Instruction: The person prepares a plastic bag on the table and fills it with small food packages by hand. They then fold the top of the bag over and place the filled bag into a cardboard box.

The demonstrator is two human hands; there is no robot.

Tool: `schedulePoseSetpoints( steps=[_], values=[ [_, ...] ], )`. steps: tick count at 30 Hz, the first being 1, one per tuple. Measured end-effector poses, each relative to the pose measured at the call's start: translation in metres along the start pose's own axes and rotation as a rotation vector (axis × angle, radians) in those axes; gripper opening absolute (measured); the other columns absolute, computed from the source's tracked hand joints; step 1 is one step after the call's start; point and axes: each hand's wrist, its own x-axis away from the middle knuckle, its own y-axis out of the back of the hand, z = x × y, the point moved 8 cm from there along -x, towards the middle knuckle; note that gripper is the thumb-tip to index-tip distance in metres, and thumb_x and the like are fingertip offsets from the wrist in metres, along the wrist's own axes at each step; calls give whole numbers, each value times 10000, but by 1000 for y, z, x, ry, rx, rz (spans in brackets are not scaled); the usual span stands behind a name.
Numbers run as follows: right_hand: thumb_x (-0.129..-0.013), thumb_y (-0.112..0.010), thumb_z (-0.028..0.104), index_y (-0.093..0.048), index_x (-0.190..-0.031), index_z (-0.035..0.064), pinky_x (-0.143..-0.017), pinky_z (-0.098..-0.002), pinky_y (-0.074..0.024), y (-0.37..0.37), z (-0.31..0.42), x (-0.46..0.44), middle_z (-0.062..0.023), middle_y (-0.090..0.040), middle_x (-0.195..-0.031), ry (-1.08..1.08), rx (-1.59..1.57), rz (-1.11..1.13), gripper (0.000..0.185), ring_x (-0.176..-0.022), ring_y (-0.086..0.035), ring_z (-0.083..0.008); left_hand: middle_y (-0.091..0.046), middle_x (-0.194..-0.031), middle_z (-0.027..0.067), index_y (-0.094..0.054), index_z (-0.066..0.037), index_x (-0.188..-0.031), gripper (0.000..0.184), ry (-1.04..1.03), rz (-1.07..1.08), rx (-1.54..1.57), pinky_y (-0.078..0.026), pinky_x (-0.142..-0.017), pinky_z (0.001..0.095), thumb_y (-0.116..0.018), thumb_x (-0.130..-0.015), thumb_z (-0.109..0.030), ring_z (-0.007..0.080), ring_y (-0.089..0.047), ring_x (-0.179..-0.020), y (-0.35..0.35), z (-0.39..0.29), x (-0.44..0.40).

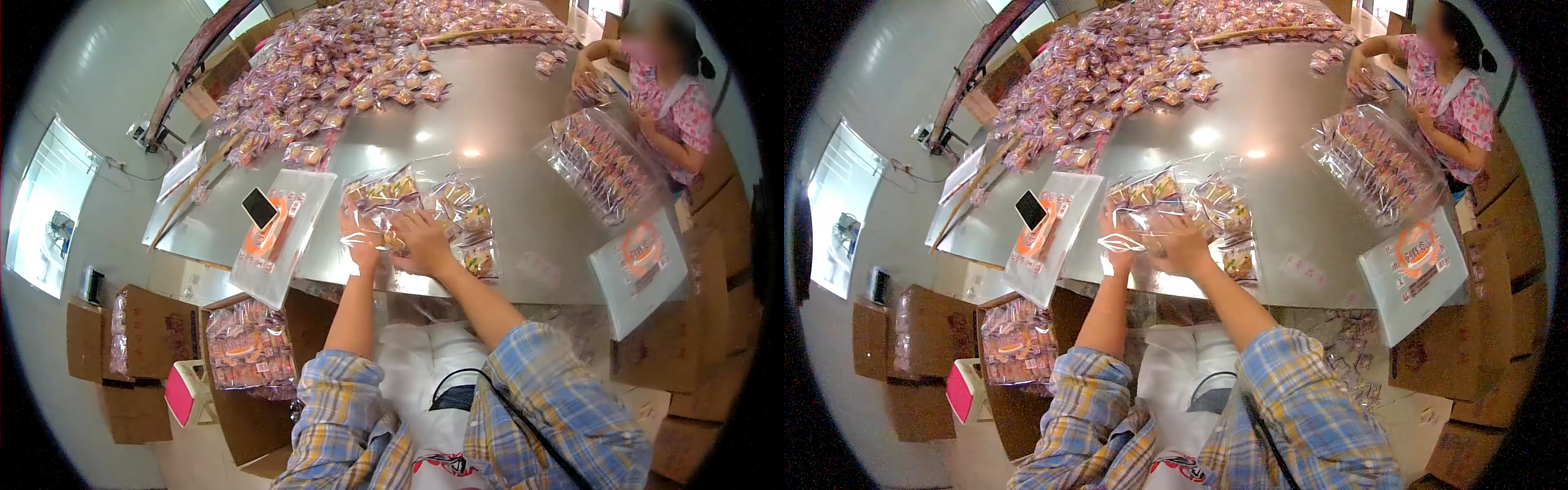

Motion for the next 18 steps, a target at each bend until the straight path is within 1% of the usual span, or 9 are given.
schedulePoseSetpoints(
  steps=[3,5,7,8,11,12,15,16,18],
  values=[
    [-723,-801,376,-590,-1371,60,-1154,-472,-382,1,5,6,-136,-655,-1297,-22,44,-13,751,-1287,-576,-318,-485,-1415,326,-594,-2,-1356,519,-56,230,-78,-438,-1080,553,-647,-843,-61,489,-524,-1267,6,-27,-16],
    [-727,-793,370,-595,-1363,54,-1149,-470,-391,4,5,3,-138,-663,-1284,-17,63,-39,737,-1279,-581,-318,-478,-1495,260,-639,-47,-1315,497,-87,279,-201,-434,-1093,524,-685,-826,-118,460,-492,-1341,-5,-27,-17],
    [-727,-787,367,-604,-1344,45,-1143,-467,-401,2,4,9,-138,-670,-1275,-6,65,-80,719,-1268,-587,-319,-505,-1496,226,-647,-76,-1277,400,-389,260,-400,-433,-1085,520,-648,-882,-143,436,-472,-1376,-14,-34,-20],
    [-739,-797,385,-652,-1303,70,-1173,-474,-372,-3,-1,10,-140,-646,-1343,-34,54,-49,662,-1315,-552,-315,-586,-1418,181,-658,-91,-1210,299,-465,188,-376,-447,-1059,511,-598,-920,-132,387,-504,-1355,-9,-45,-14],
    [-737,-797,374,-660,-1282,80,-1157,-473,-389,3,-1,8,-137,-654,-1309,-71,3,-62,634,-1299,-560,-314,-655,-1295,135,-664,-94,-1137,240,-454,311,-474,-470,-1008,506,-616,-908,-148,346,-540,-1313,-24,-50,-23],
    [-728,-805,358,-636,-1307,84,-1144,-466,-401,8,3,8,-138,-660,-1281,-32,23,-108,662,-1275,-570,-315,-678,-1203,99,-663,-102,-1148,244,-504,319,-523,-531,-915,473,-628,-911,-148,307,-613,-1219,-24,-52,-26],
    [-723,-805,354,-616,-1330,80,-1140,-457,-399,12,1,10,-134,-659,-1273,-81,-16,-117,692,-1269,-571,-307,-641,-1302,118,-600,-104,-1311,389,-312,473,-577,-552,-876,475,-607,-922,-120,345,-657,-1139,-35,-25,-37],
    [-722,-806,356,-610,-1340,80,-1137,-455,-399,11,0,9,-130,-657,-1276,-80,-5,-115,704,-1270,-570,-303,-652,-1217,147,-616,-90,-1268,341,-232,485,-511,-568,-792,488,-620,-929,-124,382,-683,-1037,-37,-16,-43],
    [-721,-808,360,-599,-1360,80,-1131,-451,-399,7,0,10,-122,-653,-1282,-79,13,-109,728,-1273,-567,-294,-653,-1159,157,-636,-68,-1196,282,-120,353,-394,-571,-780,475,-636,-915,-86,379,-683,-997,-25,-18,-50]
  ],
)
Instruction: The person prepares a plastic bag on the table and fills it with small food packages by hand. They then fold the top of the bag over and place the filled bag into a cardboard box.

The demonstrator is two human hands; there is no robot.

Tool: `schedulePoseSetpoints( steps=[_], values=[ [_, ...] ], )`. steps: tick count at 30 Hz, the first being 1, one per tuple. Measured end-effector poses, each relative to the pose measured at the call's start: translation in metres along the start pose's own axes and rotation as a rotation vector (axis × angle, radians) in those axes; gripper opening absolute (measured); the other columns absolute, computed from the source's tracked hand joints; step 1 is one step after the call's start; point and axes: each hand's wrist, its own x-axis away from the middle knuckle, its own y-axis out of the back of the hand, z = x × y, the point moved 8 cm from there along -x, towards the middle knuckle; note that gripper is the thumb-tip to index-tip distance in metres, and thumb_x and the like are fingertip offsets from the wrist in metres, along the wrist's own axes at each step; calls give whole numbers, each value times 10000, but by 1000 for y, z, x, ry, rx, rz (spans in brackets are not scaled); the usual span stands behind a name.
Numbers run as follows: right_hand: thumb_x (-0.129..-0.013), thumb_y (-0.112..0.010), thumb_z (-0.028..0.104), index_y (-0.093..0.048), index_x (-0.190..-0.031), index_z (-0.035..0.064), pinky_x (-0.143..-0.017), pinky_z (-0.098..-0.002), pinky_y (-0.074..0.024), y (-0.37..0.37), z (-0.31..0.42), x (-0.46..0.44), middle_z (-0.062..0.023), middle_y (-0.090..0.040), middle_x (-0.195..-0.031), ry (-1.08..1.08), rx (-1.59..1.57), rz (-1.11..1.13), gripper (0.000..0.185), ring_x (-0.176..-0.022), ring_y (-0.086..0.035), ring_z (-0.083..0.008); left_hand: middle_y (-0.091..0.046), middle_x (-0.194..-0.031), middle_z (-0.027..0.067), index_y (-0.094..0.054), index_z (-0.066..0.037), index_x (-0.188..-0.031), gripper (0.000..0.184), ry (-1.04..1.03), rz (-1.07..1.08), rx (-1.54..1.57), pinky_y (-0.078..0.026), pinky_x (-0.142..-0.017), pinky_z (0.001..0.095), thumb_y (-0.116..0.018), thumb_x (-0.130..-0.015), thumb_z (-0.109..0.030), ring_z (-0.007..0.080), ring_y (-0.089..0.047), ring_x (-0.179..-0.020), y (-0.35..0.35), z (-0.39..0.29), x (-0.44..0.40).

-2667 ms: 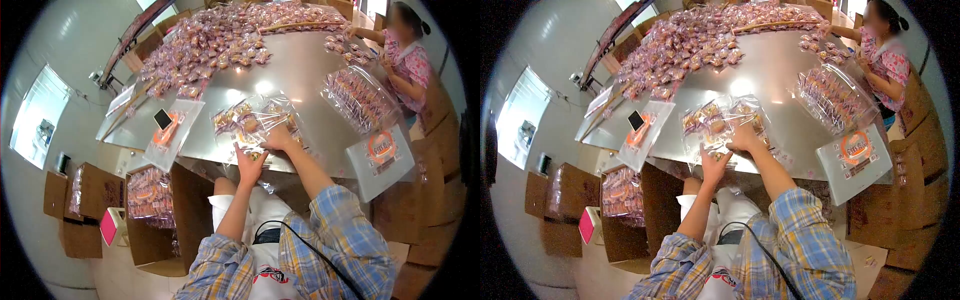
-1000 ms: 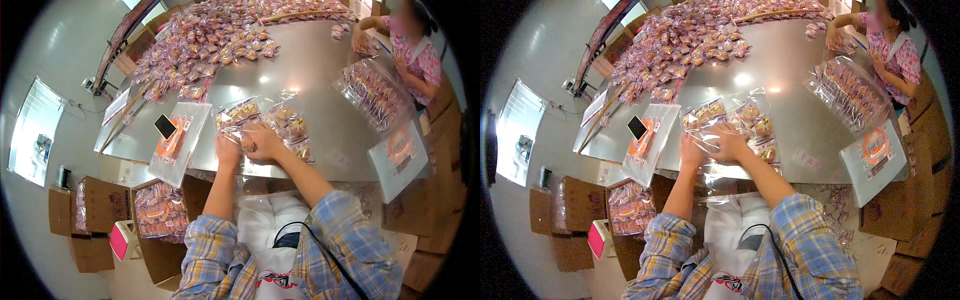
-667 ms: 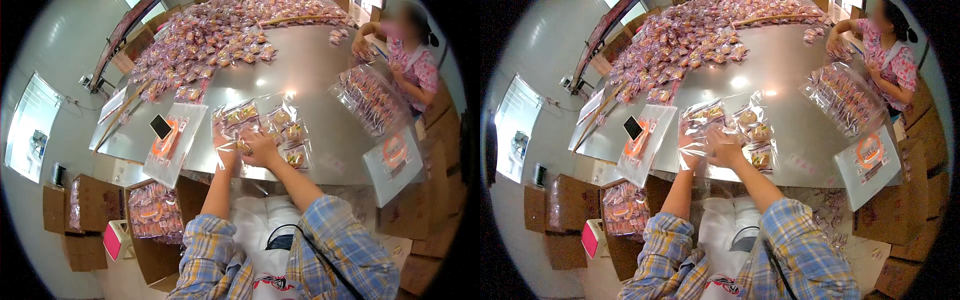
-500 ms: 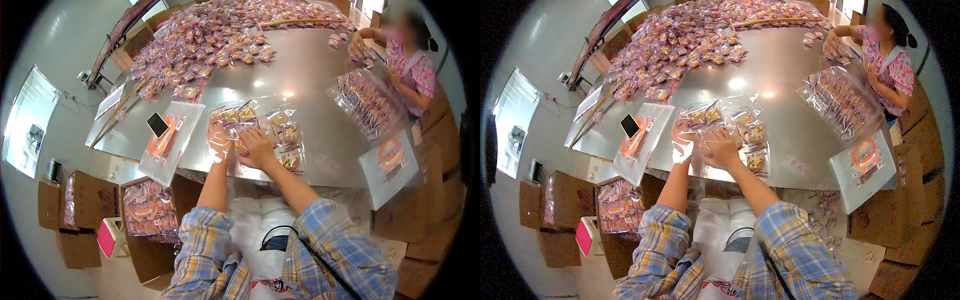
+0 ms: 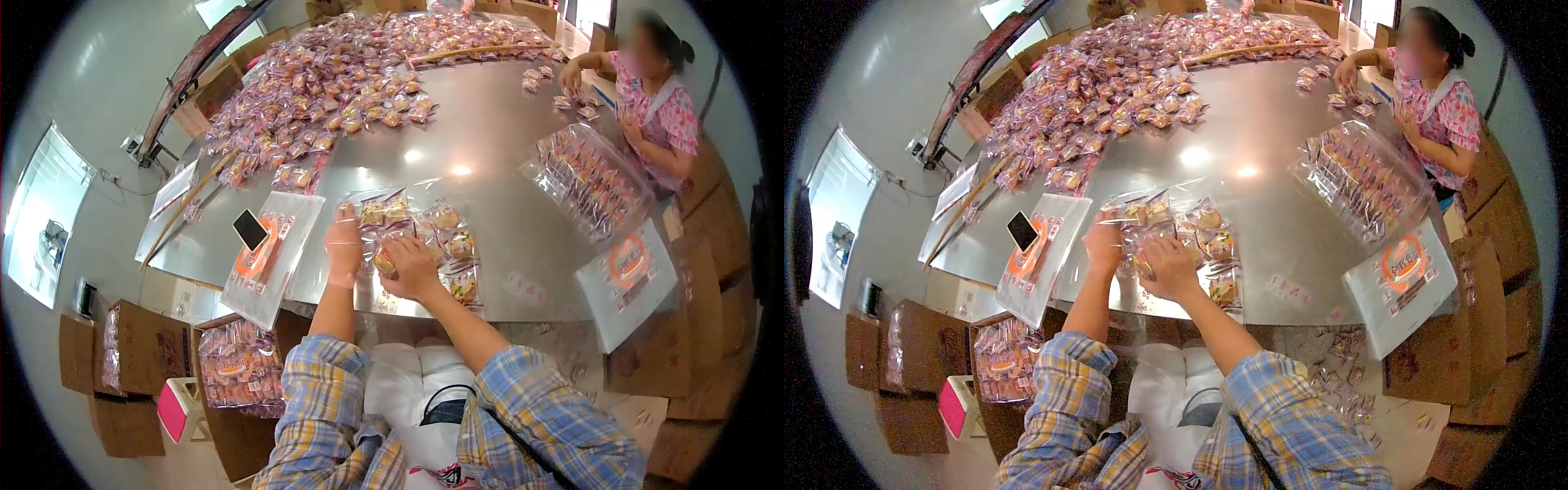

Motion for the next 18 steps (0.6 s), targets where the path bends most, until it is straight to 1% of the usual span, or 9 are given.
schedulePoseSetpoints(
  steps=[2,5,6,9,10,13,15,16,18],
  values=[
    [-721,-810,368,-585,-1383,86,-1122,-449,-404,-1,0,0,-113,-648,-1293,0,23,5,754,-1273,-565,-287,-626,-1140,184,-646,-26,-1128,210,116,-107,254,-559,-785,484,-601,-925,-52,414,-667,-980,24,-3,5],
    [-726,-812,375,-557,-1422,100,-1112,-447,-404,-5,1,1,-109,-642,-1305,9,23,18,791,-1262,-567,-287,-608,-1161,196,-644,-12,-1123,207,130,-185,340,-543,-820,498,-575,-930,-44,429,-651,-999,16,15,9],
    [-729,-809,373,-560,-1416,100,-1113,-449,-401,-4,2,0,-109,-642,-1307,12,26,14,780,-1263,-566,-287,-599,-1170,208,-656,-11,-1108,202,172,-243,310,-535,-857,489,-580,-923,-38,423,-640,-1009,16,16,14],
    [-738,-802,367,-570,-1392,99,-1116,-453,-394,0,1,0,-105,-641,-1314,-9,2,40,745,-1275,-562,-285,-597,-1177,223,-665,-18,-1104,208,96,-370,123,-527,-869,508,-595,-910,-41,428,-635,-1033,16,10,23],
    [-741,-799,366,-573,-1384,97,-1117,-454,-392,0,1,0,-104,-641,-1317,-21,-14,53,733,-1280,-560,-284,-596,-1223,228,-669,-17,-1115,216,30,-316,175,-534,-866,523,-592,-918,-60,436,-637,-1028,15,7,25],
    [-749,-786,364,-635,-1289,106,-1110,-452,-398,3,7,-3,-102,-644,-1315,28,87,23,617,-1288,-557,-283,-604,-1243,251,-678,-44,-1160,250,115,-263,215,-541,-877,515,-605,-929,-103,434,-640,-1010,0,9,26],
    [-736,-786,359,-596,-1343,86,-1122,-457,-395,5,9,-4,-120,-646,-1310,47,84,16,692,-1296,-561,-296,-623,-1220,290,-666,33,-1178,306,33,-501,-125,-578,-758,480,-627,-936,-150,387,-673,-953,6,-1,41],
    [-729,-785,356,-577,-1371,77,-1128,-459,-393,7,10,-4,-129,-647,-1307,57,84,16,730,-1301,-562,-303,-632,-1200,299,-662,60,-1173,326,34,-484,-329,-582,-721,475,-632,-936,-162,377,-684,-940,-33,12,45],
    [-747,-778,361,-655,-1189,111,-1109,-449,-397,7,7,-6,-112,-649,-1283,30,43,-13,523,-1270,-566,-290,-670,-1090,286,-636,101,-1180,407,182,-368,-326,-584,-678,479,-653,-914,-207,380,-702,-892,-49,23,41]
  ],
)
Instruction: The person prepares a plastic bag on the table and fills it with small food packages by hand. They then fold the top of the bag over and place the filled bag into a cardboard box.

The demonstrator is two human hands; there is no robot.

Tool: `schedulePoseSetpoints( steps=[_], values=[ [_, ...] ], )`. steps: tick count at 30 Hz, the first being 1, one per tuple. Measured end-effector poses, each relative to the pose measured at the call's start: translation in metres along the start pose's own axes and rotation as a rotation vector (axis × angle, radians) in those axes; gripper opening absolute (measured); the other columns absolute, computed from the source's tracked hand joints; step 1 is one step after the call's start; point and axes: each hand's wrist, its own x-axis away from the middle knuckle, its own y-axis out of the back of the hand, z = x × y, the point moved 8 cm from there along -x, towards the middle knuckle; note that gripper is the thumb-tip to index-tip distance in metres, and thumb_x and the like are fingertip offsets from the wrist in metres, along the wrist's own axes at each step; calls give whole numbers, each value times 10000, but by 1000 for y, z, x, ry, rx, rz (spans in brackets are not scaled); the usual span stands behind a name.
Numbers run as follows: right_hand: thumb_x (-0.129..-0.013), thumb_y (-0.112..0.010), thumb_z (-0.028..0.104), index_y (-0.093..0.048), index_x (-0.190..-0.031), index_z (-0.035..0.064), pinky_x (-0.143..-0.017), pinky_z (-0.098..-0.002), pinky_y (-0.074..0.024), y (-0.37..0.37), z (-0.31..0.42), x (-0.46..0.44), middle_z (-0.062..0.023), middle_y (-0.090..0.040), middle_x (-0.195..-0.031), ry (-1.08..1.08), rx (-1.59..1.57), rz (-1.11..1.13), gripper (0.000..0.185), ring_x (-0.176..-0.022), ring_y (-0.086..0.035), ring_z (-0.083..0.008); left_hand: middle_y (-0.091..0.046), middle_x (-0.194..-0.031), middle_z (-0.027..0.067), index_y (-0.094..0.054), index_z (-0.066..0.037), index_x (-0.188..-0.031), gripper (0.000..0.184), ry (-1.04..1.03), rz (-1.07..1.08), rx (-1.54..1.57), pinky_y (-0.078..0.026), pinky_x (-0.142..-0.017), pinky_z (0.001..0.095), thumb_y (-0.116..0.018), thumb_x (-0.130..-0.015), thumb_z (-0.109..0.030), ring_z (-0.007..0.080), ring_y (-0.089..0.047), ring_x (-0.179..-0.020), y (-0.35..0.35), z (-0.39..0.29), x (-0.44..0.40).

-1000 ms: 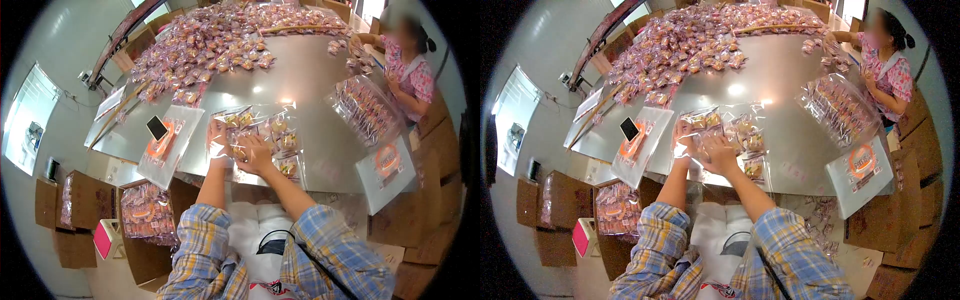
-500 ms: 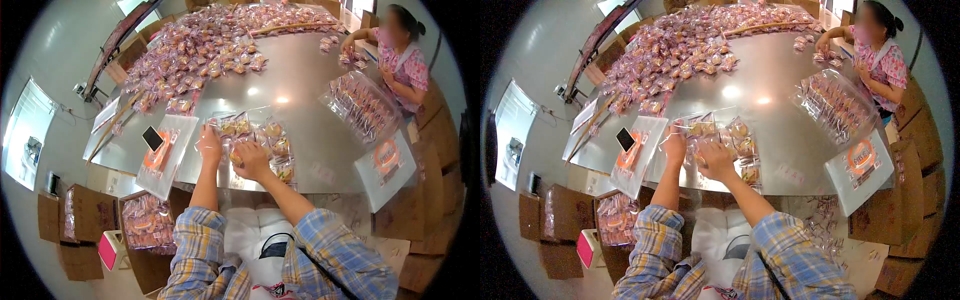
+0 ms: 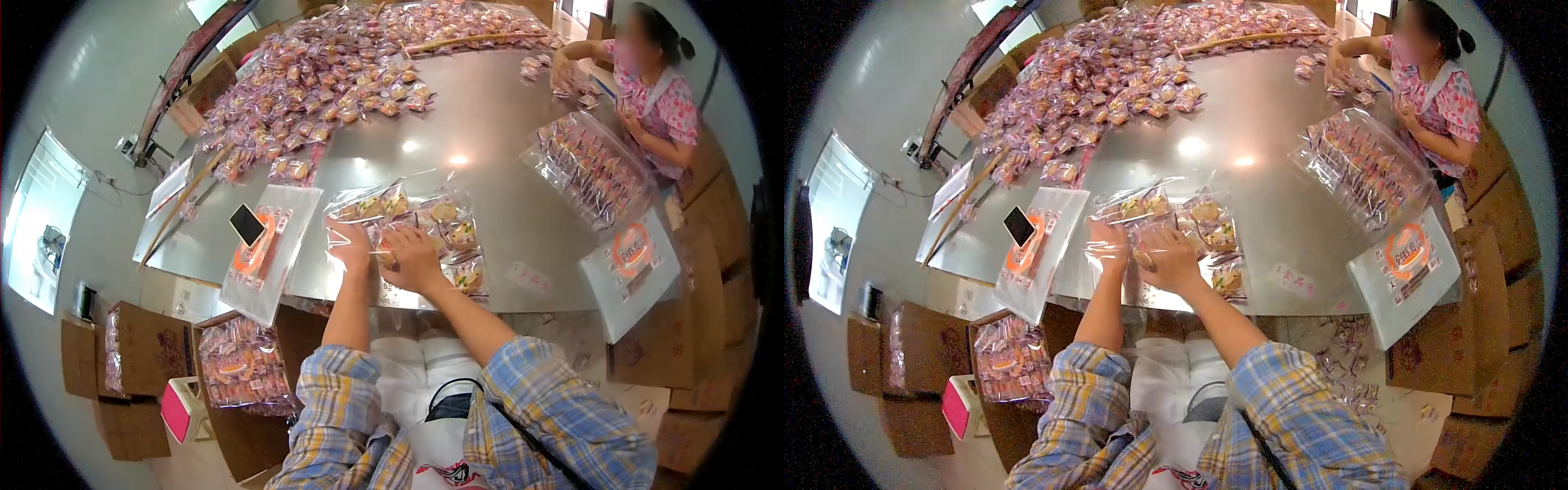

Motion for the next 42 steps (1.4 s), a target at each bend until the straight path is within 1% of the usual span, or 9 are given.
schedulePoseSetpoints(
  steps=[3,11,12,20,24,31,36,40,42],
  values=[
    [-749,-779,357,-674,-1127,123,-1097,-451,-399,-9,-2,5,-101,-655,-1224,-26,-13,22,457,-1221,-576,-289,-706,-973,263,-607,81,-1115,398,349,417,498,-567,-737,509,-674,-893,-243,443,-690,-851,4,10,-13],
    [-728,-795,338,-673,-1149,113,-1082,-468,-416,-5,-2,1,-101,-663,-1162,-32,-35,10,493,-1159,-603,-298,-700,-916,187,-587,13,-1110,449,230,-46,792,-554,-808,485,-727,-882,-348,417,-696,-887,48,-1,-18],
    [-728,-796,339,-669,-1162,110,-1084,-467,-418,-3,-1,1,-102,-662,-1176,-33,-25,0,507,-1163,-604,-298,-700,-917,177,-610,10,-1103,461,619,215,860,-557,-826,472,-785,-843,-328,404,-694,-889,22,11,-12],
    [-729,-820,406,-587,-1386,104,-1110,-460,-402,-16,-10,7,-106,-646,-1311,-54,10,75,760,-1289,-562,-312,-738,-983,173,-640,27,-1054,359,657,142,1150,-564,-782,429,-821,-816,-172,348,-719,-864,2,9,-16],
    [-740,-812,397,-585,-1385,90,-1115,-461,-399,-12,-7,5,-124,-648,-1306,-34,0,89,749,-1274,-572,-318,-756,-944,156,-663,50,-1059,401,545,-57,893,-577,-756,364,-868,-788,-163,267,-734,-854,12,14,-16],
    [-746,-791,356,-604,-1302,56,-1127,-495,-393,-11,-7,6,-171,-627,-1276,-22,-33,46,659,-1250,-554,-354,-756,-922,147,-682,27,-1083,453,721,91,932,-580,-724,356,-905,-724,-137,239,-735,-797,7,13,-11],
    [-746,-792,381,-575,-1382,70,-1141,-477,-370,-18,-13,10,-140,-615,-1366,-19,-30,131,740,-1332,-532,-314,-734,-892,210,-661,26,-1068,445,649,34,765,-562,-743,452,-874,-746,-196,382,-722,-802,15,19,-2],
    [-739,-792,374,-587,-1357,60,-1125,-476,-374,-8,-13,19,-132,-621,-1353,-56,-56,211,723,-1314,-538,-312,-731,-944,242,-650,56,-1024,571,574,15,577,-576,-768,432,-930,-695,-317,362,-729,-824,54,21,7],
    [-742,-793,371,-592,-1351,63,-1117,-469,-380,5,-16,27,-137,-631,-1335,-51,-73,200,712,-1297,-551,-316,-729,-917,219,-629,63,-1094,574,811,160,706,-573,-784,435,-902,-740,-296,363,-726,-820,73,21,29]
  ],
)
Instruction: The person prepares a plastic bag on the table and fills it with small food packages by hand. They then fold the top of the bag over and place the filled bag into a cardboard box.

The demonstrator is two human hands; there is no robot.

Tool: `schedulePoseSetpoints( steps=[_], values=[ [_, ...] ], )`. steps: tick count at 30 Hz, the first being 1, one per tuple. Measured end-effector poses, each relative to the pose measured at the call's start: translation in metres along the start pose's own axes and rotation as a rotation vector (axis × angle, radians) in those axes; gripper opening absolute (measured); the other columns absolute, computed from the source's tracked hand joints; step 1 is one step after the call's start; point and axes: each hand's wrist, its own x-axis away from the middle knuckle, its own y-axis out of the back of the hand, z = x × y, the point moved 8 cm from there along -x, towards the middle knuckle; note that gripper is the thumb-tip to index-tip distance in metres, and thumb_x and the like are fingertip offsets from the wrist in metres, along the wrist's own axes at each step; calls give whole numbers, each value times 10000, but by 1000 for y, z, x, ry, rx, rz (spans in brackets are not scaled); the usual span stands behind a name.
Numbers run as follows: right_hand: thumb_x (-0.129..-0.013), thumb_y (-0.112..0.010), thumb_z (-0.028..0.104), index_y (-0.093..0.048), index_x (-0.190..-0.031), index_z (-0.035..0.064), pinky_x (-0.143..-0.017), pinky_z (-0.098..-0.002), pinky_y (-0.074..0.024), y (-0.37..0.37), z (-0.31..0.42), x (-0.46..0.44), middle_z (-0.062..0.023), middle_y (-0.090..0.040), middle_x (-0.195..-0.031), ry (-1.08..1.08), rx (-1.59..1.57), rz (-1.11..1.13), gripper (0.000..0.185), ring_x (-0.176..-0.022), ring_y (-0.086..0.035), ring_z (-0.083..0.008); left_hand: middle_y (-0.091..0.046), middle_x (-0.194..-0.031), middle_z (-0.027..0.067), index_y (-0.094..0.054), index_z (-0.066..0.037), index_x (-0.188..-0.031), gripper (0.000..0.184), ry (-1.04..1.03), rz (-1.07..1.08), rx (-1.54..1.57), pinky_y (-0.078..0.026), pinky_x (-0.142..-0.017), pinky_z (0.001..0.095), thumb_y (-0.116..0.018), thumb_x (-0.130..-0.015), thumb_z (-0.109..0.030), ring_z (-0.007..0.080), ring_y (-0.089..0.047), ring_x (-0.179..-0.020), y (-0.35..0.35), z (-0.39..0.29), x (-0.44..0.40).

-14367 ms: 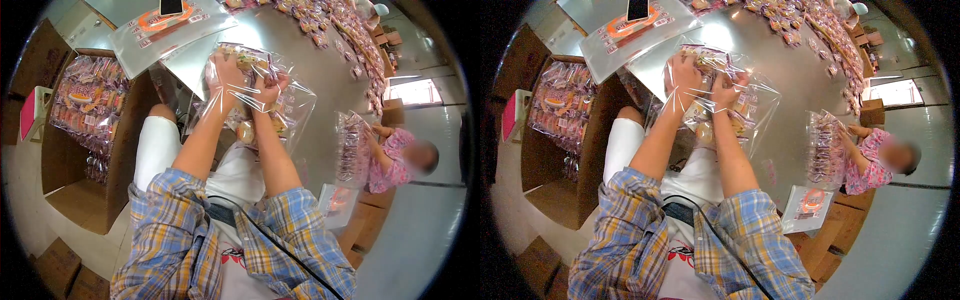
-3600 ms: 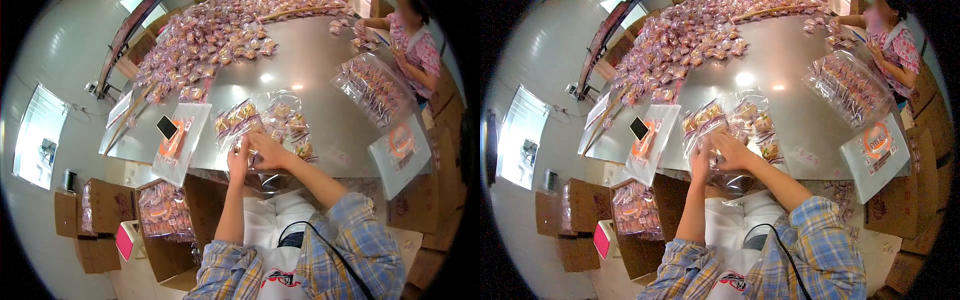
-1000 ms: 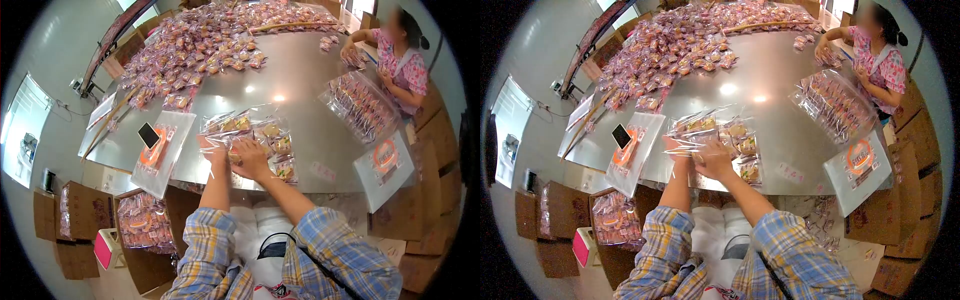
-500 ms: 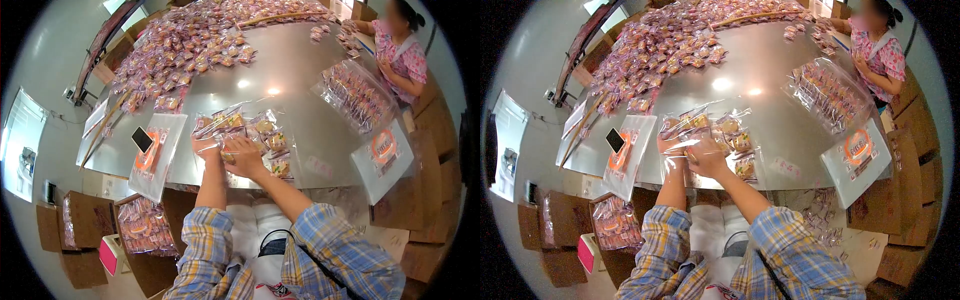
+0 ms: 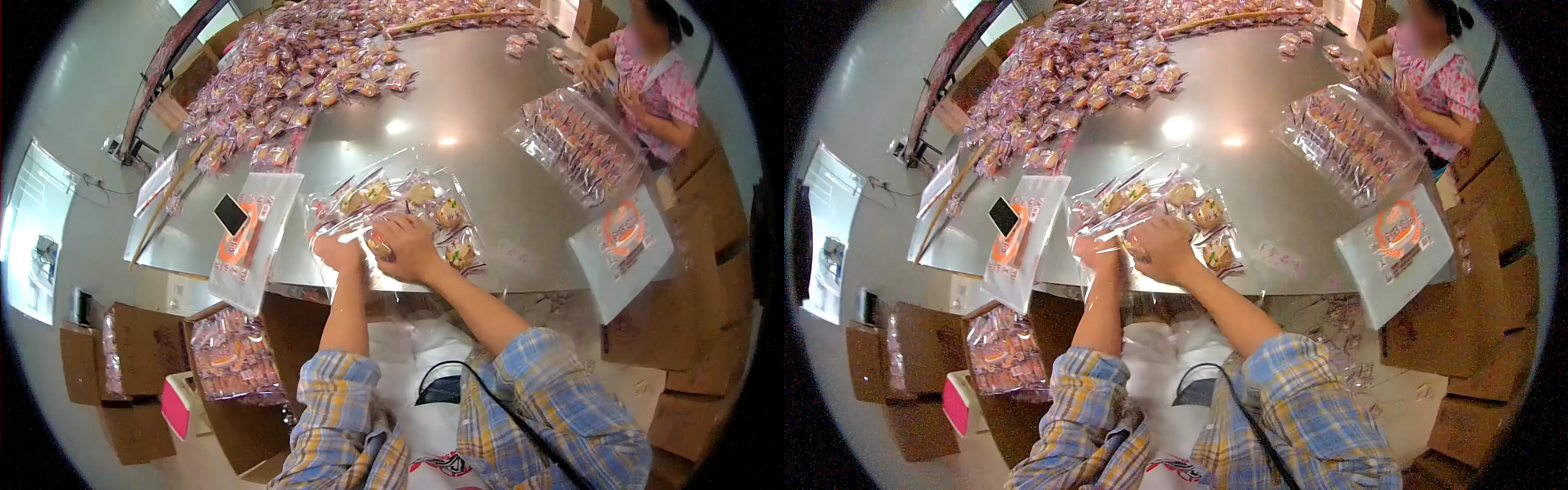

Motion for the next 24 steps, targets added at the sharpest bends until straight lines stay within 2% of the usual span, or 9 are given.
schedulePoseSetpoints(
  steps=[1,2,4,6,9,10,14,20,24],
  values=[
    [-743,-794,370,-595,-1348,65,-1113,-466,-383,5,-6,4,-140,-636,-1325,10,2,-3,706,-1288,-558,-319,-728,-903,208,-619,67,-1128,576,138,51,63,-572,-792,436,-888,-762,-286,363,-724,-818,5,-1,14],
    [-752,-793,368,-593,-1368,85,-1100,-466,-396,12,-12,8,-145,-654,-1288,-19,8,-51,707,-1255,-579,-331,-714,-920,200,-574,62,-1213,575,-97,13,131,-559,-835,434,-850,-812,-244,354,-714,-853,1,7,10],
    [-757,-789,360,-599,-1365,92,-1078,-482,-416,22,-17,9,-154,-663,-1262,-98,1,-27,691,-1231,-591,-344,-679,-1060,222,-548,64,-1242,578,-62,34,259,-548,-863,422,-845,-827,-209,336,-691,-978,18,-9,35],
    [-737,-826,445,-602,-1358,61,-1030,-499,-459,15,-25,3,-170,-647,-1275,-98,-118,-10,764,-1247,-571,-366,-626,-1199,242,-536,59,-1260,586,-426,-65,325,-541,-877,424,-845,-844,-214,346,-651,-1089,23,-9,43],
    [-707,-858,520,-607,-1338,27,-1003,-496,-487,10,-16,-1,-179,-619,-1315,-136,283,65,840,-1287,-538,-379,-608,-1233,232,-503,51,-1362,564,-247,-94,170,-540,-930,405,-742,-889,-143,364,-669,-1081,33,-9,48],
    [-704,-868,547,-565,-1412,16,-1093,-505,-406,2,-24,3,-231,-520,-1459,-309,34,119,936,-1341,-504,-424,-611,-1203,231,-493,48,-1376,607,-107,-15,62,-543,-935,420,-753,-852,-115,382,-674,-1060,40,-15,49],
    [-815,-822,376,-524,-1411,-3,-1064,-509,-457,8,23,-3,-248,-594,-1342,-181,-139,81,767,-1214,-582,-435,-574,-1334,240,-442,-10,-1471,566,-37,40,399,-536,-988,403,-613,-932,-1,337,-680,-1051,33,8,45],
    [-836,-814,36,-443,-1422,10,-1006,-378,-502,-45,1,-3,-150,-590,-1326,-333,-898,-281,694,-1175,-604,-253,-650,-764,106,-419,13,-1469,619,83,-42,275,-526,-696,434,-688,-943,-170,276,-663,-703,24,36,46],
    [-851,-805,59,-508,-1370,19,-980,-349,-512,-95,-26,-12,-120,-597,-1300,-445,-1057,-293,599,-1165,-602,-201,-570,-683,67,-483,46,-1419,549,133,18,297,-487,-629,377,-678,-954,-170,206,-564,-610,26,44,46]
  ],
)
